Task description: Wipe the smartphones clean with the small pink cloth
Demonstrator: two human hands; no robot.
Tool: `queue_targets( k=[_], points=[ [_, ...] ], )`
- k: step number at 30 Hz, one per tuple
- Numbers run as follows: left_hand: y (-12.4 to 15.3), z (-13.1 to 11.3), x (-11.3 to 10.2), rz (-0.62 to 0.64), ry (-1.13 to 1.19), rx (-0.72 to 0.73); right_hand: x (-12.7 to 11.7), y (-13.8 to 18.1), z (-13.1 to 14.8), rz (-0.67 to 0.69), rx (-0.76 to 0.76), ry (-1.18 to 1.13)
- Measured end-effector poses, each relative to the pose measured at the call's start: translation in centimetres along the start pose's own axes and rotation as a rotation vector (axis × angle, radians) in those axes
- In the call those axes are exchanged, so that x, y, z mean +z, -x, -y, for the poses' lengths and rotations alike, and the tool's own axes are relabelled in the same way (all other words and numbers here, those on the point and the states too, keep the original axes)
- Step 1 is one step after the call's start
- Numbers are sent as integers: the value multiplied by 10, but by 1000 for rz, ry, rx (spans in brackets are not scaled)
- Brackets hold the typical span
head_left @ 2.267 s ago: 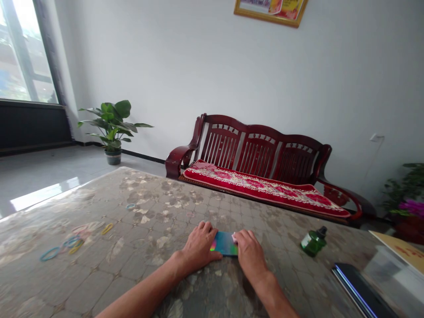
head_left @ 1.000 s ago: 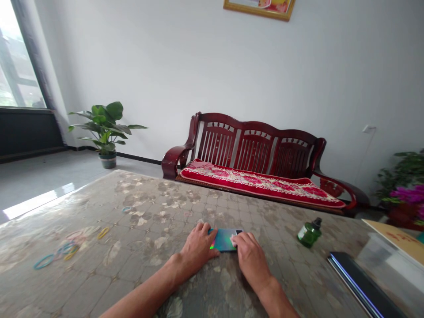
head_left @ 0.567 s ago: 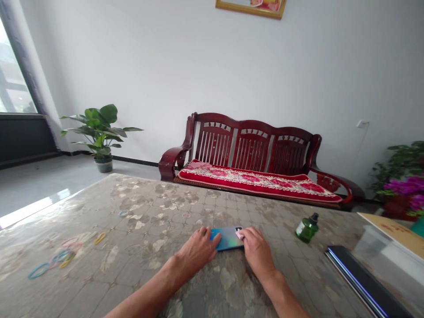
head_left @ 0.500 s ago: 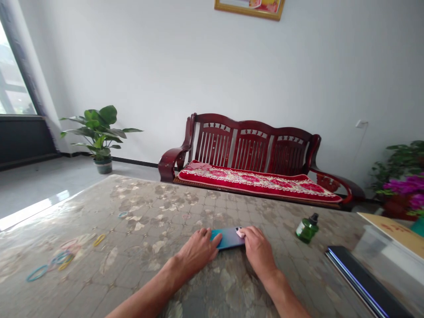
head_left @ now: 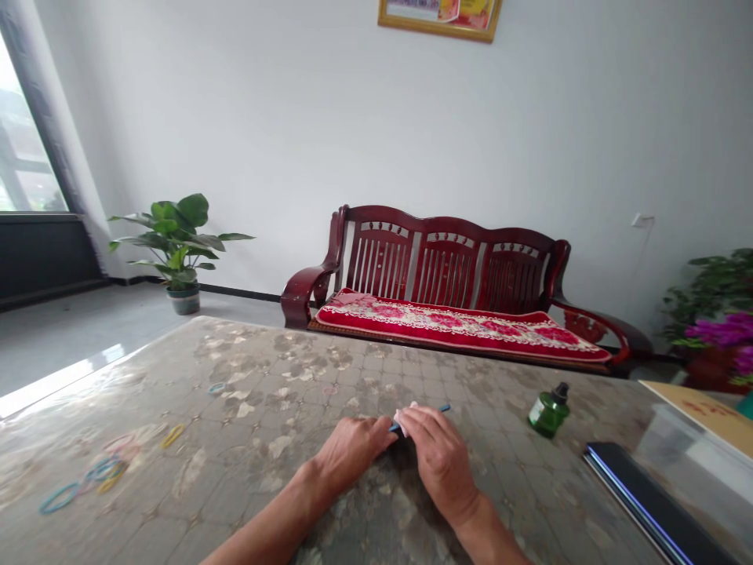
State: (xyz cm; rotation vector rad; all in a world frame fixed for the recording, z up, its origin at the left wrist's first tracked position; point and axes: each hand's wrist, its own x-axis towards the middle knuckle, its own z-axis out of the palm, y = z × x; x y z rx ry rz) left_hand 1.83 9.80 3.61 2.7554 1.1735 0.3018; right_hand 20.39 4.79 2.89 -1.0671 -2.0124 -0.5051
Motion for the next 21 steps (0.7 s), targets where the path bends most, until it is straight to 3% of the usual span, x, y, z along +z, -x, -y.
queue_targets(
  k=[5,14,21],
  points=[
    [-1,3,1,-10,21,9,2,0,0,19,-46,-16],
    [2,4,-2,-35,-21,-40,-8,14,-51,-61,139,55],
    [-2,6,-1,-21,-66,-39,5,2,-6,10,57,-19]
  ],
)
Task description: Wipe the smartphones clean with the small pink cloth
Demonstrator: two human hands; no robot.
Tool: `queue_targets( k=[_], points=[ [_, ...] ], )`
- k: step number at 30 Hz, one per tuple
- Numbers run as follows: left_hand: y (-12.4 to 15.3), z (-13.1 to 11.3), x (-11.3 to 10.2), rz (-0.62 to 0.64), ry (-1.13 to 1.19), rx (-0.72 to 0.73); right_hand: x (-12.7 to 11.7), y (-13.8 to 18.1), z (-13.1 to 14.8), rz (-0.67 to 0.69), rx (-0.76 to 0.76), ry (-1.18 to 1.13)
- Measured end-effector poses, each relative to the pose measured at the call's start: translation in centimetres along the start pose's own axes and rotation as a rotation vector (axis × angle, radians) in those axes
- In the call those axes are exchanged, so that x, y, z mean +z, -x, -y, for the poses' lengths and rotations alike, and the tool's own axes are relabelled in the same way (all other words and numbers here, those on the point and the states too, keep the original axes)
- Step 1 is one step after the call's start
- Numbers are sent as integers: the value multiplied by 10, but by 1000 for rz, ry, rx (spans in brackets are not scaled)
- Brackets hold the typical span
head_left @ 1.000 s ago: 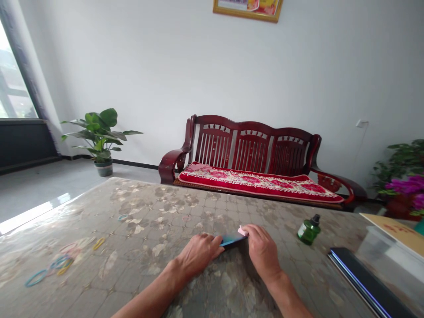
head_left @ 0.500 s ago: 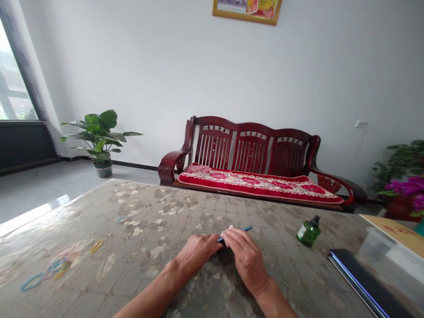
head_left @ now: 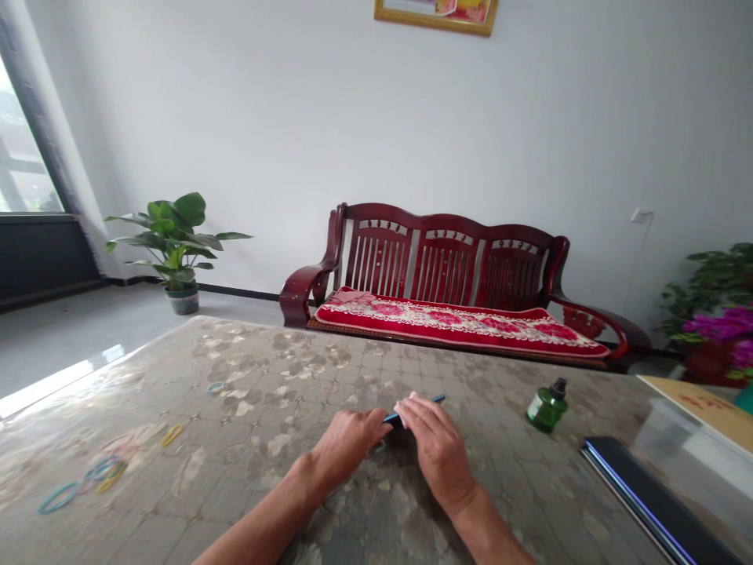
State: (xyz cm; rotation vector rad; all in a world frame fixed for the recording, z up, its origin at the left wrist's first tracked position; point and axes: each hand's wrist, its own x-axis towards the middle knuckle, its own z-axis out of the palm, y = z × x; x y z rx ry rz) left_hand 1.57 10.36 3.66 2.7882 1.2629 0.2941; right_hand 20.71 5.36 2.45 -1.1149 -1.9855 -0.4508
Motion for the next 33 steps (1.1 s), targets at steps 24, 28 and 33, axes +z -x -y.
queue_targets(
  k=[24,28,33],
  points=[
    [1,2,-12,15,29,-32,-2,-2,-18,-28,82,-6],
    [1,4,-11,23,-7,-37,3,9,-50,-183,335,-70],
    [-2,1,-9,14,-53,-39,20,17,-62,-271,614,-310]
  ],
)
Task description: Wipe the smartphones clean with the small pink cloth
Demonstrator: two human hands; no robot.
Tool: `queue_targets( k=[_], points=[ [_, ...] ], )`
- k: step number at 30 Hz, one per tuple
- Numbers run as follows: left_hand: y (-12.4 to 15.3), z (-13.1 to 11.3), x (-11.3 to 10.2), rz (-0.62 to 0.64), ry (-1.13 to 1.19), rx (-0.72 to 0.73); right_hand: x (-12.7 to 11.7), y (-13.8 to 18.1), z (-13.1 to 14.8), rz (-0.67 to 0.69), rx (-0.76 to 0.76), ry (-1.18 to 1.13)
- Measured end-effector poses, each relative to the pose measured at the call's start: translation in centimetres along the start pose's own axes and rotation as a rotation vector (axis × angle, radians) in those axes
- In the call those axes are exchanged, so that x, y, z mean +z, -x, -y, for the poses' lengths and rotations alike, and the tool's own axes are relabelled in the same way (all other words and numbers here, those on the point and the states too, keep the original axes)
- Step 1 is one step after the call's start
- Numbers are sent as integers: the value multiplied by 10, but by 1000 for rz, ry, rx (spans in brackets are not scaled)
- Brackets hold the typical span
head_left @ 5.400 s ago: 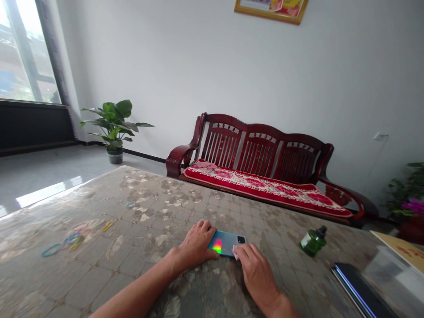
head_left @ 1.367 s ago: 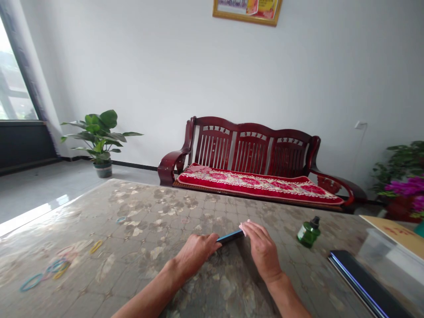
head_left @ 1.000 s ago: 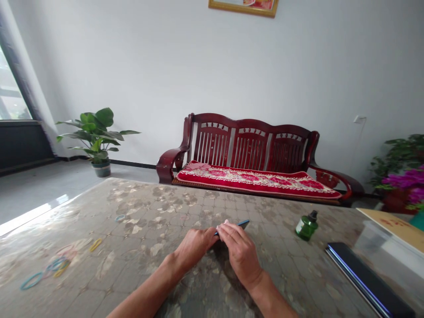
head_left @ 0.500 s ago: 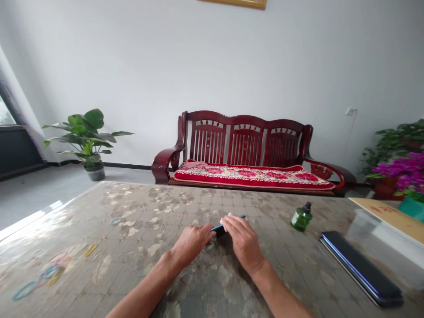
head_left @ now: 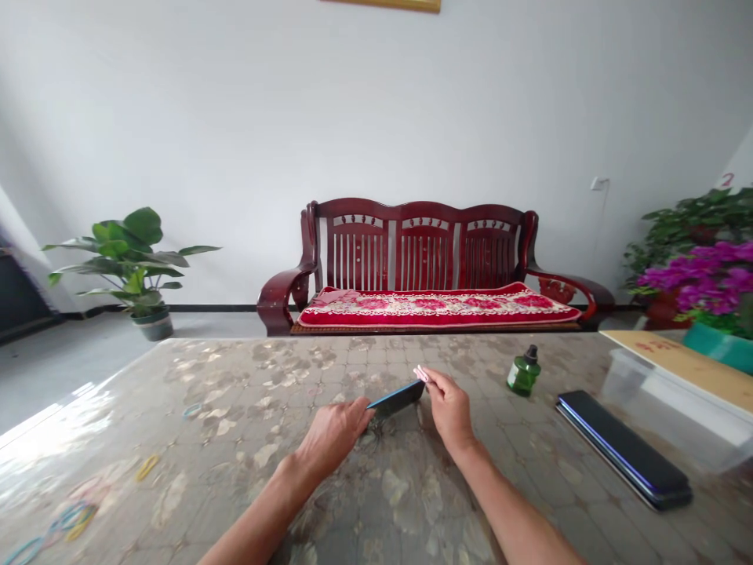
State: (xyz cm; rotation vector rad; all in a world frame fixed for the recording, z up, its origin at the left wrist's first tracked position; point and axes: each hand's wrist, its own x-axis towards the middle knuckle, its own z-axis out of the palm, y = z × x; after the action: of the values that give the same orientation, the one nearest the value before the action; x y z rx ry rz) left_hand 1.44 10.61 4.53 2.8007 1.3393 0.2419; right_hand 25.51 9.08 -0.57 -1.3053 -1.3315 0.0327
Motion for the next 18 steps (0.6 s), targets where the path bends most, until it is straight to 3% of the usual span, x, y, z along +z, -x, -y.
queue_targets(
  k=[5,12,18],
  points=[
    [-6,-9,-5,43,-19,-1,3,4,-3,-1,152,-74],
    [-22,-19,-21,164,-105,-14,1,6,-4,93,255,-9],
    [-39,-32,-25,175,-135,-12,-1,8,-4,139,279,26]
  ],
)
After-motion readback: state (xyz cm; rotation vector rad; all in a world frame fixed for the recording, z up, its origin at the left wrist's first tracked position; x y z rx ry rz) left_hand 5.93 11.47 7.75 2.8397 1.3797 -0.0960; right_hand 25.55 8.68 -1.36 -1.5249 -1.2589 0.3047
